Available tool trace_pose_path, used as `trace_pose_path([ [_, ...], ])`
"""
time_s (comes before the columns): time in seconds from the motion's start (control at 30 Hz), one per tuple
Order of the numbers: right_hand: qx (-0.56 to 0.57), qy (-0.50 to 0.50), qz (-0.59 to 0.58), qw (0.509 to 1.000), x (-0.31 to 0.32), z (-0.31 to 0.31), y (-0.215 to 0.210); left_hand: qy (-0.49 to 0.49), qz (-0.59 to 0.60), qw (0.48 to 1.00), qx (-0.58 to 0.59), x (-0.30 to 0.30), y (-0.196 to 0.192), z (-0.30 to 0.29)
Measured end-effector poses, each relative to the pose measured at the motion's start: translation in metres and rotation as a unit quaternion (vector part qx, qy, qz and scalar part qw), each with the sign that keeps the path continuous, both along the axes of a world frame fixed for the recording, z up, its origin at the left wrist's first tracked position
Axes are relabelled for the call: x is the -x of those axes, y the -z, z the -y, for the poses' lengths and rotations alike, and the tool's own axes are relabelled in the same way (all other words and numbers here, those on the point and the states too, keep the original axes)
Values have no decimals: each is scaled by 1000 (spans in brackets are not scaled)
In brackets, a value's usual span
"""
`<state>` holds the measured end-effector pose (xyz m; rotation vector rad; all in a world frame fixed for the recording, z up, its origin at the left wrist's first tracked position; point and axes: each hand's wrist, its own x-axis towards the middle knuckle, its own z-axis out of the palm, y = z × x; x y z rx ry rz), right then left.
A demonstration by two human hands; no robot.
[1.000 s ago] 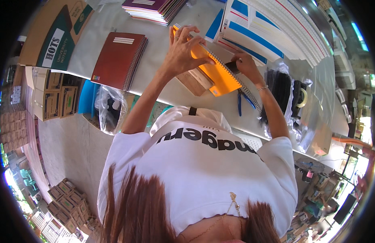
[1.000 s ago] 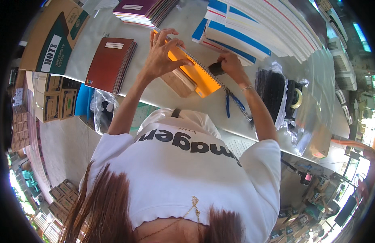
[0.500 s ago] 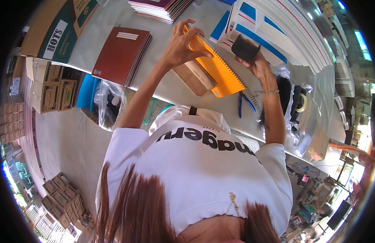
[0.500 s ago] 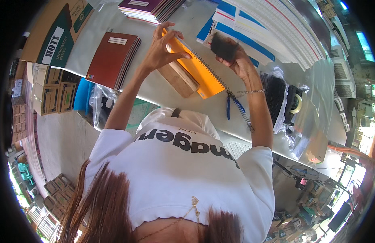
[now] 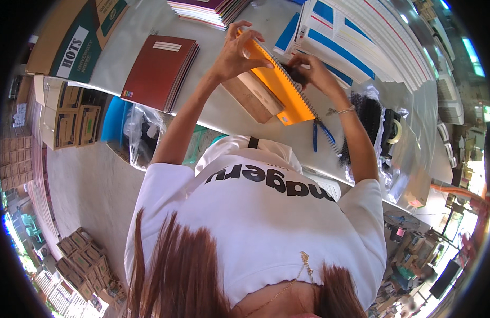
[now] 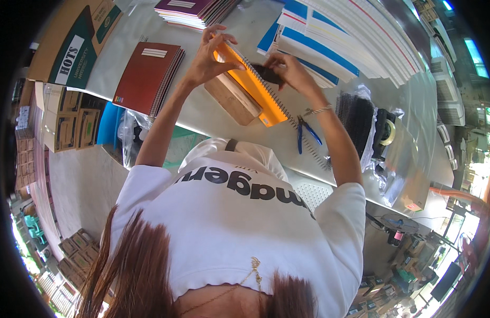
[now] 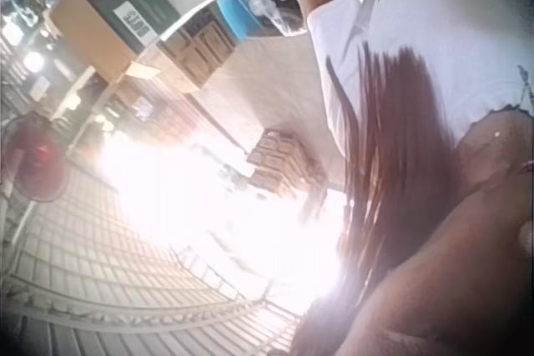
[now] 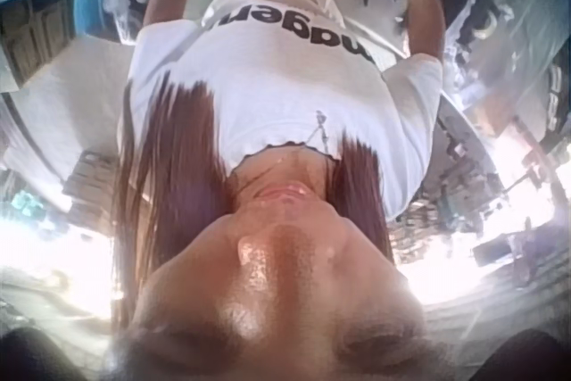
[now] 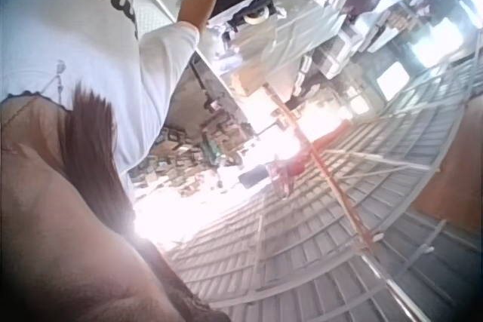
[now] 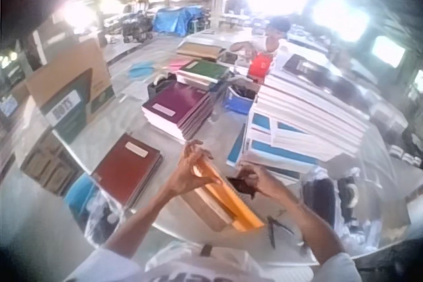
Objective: The person places notebooks one at a time into a wooden jig, manually threads a plastic spiral binding through the pre-punched holes by rotating the coil, and trims the excess binding using blue pliers.
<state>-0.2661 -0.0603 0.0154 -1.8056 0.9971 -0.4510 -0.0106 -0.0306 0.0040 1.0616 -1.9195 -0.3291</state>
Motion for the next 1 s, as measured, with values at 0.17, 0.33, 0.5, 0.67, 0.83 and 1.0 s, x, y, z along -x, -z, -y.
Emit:
trace_pose_path([
  [0.17,-137,118,49,982,15,12,24,2,-48,999,-8,-5,-2,1],
  [0.33,-127,8,97,987,-14,5,-20,108,-265,934,-215,-17,10,9],
  [0.5,-99,98,-13,990,-6,11,9,120,-228,917,-304,-34,5,13],
  [0.67,-153,18,45,987,-14,1,-21,179,-280,888,-319,-40,15,20],
  [0.83,12,73,-195,978,-5,15,31,205,-273,865,-368,-39,10,26],
  [1.0,-261,50,237,934,-8,14,-15,216,-275,862,-366,-41,8,24],
])
